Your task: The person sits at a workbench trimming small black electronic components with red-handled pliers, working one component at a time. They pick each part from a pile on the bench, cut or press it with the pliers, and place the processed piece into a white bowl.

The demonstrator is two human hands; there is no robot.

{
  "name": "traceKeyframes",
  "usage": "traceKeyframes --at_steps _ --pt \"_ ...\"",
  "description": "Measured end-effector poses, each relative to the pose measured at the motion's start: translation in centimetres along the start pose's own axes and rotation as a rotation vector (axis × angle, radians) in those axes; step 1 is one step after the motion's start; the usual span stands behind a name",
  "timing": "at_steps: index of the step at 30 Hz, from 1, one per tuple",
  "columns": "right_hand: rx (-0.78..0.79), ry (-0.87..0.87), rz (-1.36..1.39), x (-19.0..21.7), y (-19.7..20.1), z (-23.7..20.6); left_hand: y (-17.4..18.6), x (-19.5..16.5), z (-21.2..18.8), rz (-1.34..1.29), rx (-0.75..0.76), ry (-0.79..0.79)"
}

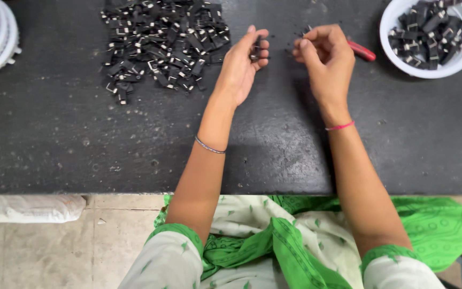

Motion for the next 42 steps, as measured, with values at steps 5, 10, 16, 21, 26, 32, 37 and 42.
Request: traceKeyframes --at_steps 5,10,16,21,26,32,37,42 --pt "0.075 -0.013 -0.146 0.2 -0.8 -0.4 -0.2 -0.3 0.2 -0.006 0.082 -0.055" --pt "0.16 0.107 -0.159 1.1 -2.0 -0.5 -0.8 0.0 0.2 -0.079 0.068 -0.042" --pt "0.204 0.192 -0.204 1.9 -2.6 -1.1 -0.8 0.7 -0.1 0.026 0.028 -0.013" --pt "0.182 0.047 -0.063 0.6 -2.5 -1.0 -1.0 0.8 0.2 0.08 0.035 -0.055" --pt "0.188 -0.041 0.064 -0.3 -2.1 -0.8 -1.3 0.3 -0.4 0.225 0.022 -0.176" --pt "0.201 0.018 -0.047 0.3 -1.8 -0.8 -2.2 -0.4 -1.0 0.387 -0.047 -0.326" --pt "0.269 0.17 -0.228 1.5 -2.2 -1.3 -2.2 -0.5 -1.3 0.47 -0.119 -0.331" --pt "0.266 0.197 -0.202 1.3 -2.6 -1.5 -2.6 -0.7 -1.7 0.445 -0.129 -0.26"
Point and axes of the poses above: each hand's wrist, its own z-axis towards the middle knuckle, its own y-axis out of the back of the hand, x = y × z, the point moved 6 cm from there along z, towards the middle knuckle, and after that the axes turned 13 degrees about y, right-handed, at the moved point
